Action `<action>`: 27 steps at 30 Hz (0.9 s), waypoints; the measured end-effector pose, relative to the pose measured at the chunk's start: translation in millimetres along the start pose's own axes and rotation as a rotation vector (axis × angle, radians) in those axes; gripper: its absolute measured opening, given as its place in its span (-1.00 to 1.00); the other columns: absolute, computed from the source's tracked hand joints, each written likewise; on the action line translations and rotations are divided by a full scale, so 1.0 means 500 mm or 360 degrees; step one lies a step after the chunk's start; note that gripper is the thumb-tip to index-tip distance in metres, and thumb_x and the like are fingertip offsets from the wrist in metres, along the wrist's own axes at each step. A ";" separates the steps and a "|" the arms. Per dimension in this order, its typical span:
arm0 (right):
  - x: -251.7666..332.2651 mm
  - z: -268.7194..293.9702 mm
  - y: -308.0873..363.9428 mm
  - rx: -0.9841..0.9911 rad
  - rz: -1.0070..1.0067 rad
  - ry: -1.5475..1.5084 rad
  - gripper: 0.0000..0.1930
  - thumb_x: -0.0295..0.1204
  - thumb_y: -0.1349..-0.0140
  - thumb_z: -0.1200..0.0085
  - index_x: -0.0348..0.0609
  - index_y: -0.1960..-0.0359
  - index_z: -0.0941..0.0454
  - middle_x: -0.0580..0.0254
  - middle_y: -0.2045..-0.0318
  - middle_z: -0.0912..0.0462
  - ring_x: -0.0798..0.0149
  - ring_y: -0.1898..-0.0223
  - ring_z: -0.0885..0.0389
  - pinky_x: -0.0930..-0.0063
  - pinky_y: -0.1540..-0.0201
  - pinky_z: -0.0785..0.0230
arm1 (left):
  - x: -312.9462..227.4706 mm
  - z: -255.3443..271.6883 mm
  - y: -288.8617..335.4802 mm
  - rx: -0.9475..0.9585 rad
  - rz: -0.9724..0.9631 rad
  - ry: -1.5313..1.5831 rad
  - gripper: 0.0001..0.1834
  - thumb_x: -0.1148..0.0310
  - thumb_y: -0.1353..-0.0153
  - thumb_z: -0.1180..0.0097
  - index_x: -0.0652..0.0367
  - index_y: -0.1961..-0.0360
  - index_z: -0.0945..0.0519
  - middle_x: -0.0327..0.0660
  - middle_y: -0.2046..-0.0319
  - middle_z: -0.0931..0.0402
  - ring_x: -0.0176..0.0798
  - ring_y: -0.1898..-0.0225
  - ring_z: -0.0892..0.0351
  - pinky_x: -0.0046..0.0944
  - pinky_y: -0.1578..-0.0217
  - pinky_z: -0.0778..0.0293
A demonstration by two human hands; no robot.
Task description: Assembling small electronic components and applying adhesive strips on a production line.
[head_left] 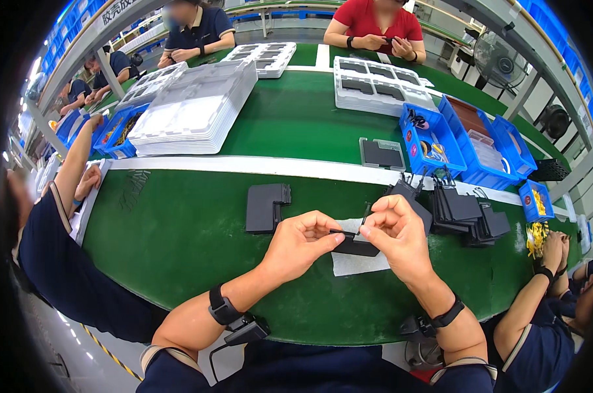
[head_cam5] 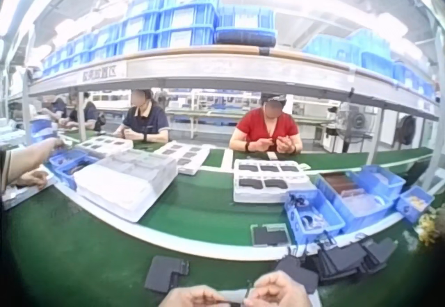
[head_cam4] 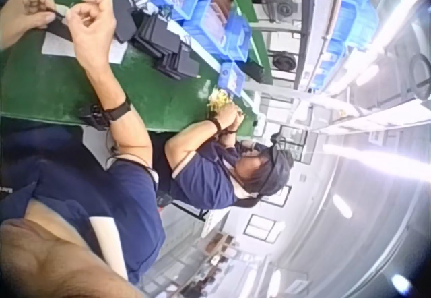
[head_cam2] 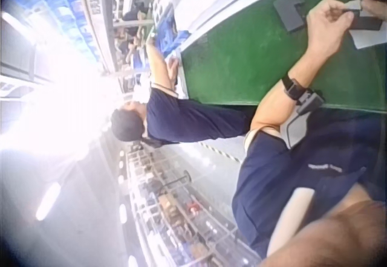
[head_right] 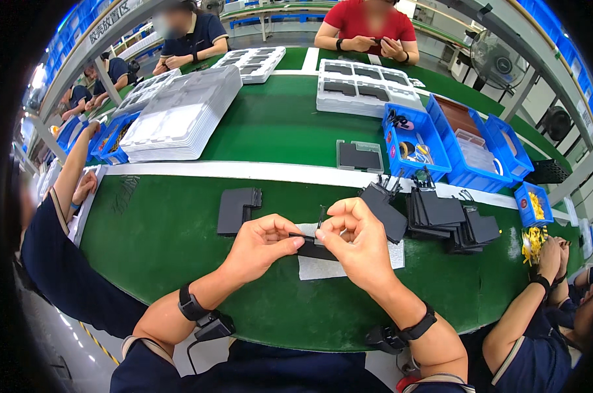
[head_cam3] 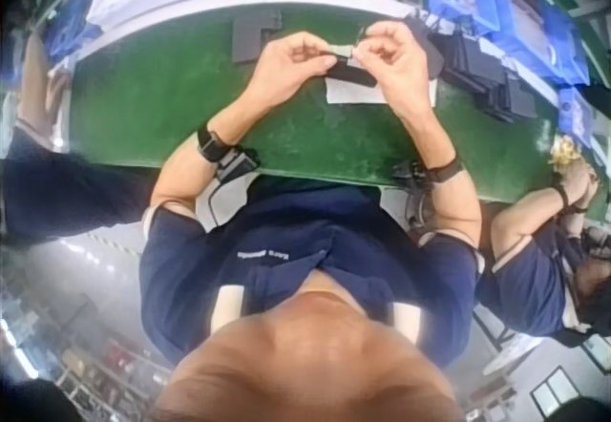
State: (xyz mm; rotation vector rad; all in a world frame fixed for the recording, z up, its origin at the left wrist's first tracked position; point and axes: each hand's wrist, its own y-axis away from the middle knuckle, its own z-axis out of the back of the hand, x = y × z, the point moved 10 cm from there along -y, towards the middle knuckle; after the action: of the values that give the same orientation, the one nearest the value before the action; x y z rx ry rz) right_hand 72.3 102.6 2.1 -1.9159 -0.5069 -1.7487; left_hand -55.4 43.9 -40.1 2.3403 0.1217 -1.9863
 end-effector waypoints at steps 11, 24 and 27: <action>-0.002 -0.006 0.002 0.0044 -0.0057 0.0122 -0.65 -0.55 -0.08 -0.19 -0.20 0.13 -0.33 0.37 0.52 -0.59 0.68 0.59 -0.34 0.74 0.55 -0.15 | -0.003 -0.005 0.000 0.0042 0.0013 0.0086 -0.88 0.54 -0.12 -0.19 0.30 0.29 -0.56 -0.26 0.40 -0.56 -0.50 0.36 -0.51 -0.46 0.31 -0.48; 0.071 -0.031 0.016 -0.0016 0.0852 0.1090 -0.82 -0.54 0.10 -0.28 -0.15 0.38 -0.65 0.26 0.46 -0.63 0.30 0.37 -0.49 0.51 0.41 -0.31 | 0.004 0.018 0.001 -0.0076 0.0122 0.0016 -0.86 0.52 -0.18 -0.10 0.29 0.22 -0.58 -0.18 0.28 -0.58 -0.42 0.27 -0.55 -0.34 0.24 -0.59; 0.088 -0.048 0.028 0.0002 0.1112 0.1260 -0.85 -0.60 0.15 -0.24 -0.17 0.46 -0.66 0.24 0.44 -0.64 0.20 0.38 -0.49 0.44 0.35 -0.35 | 0.008 0.020 -0.001 -0.0015 0.0107 0.0052 -0.83 0.47 -0.22 -0.06 0.29 0.19 -0.58 -0.18 0.25 -0.57 -0.42 0.24 -0.54 -0.34 0.23 -0.59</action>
State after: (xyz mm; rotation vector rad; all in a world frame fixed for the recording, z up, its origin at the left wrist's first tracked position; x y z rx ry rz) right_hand 65.9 74.9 45.6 -1.0326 0.4031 -1.7842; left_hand -64.5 43.3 -45.8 2.3396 0.0530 -1.9134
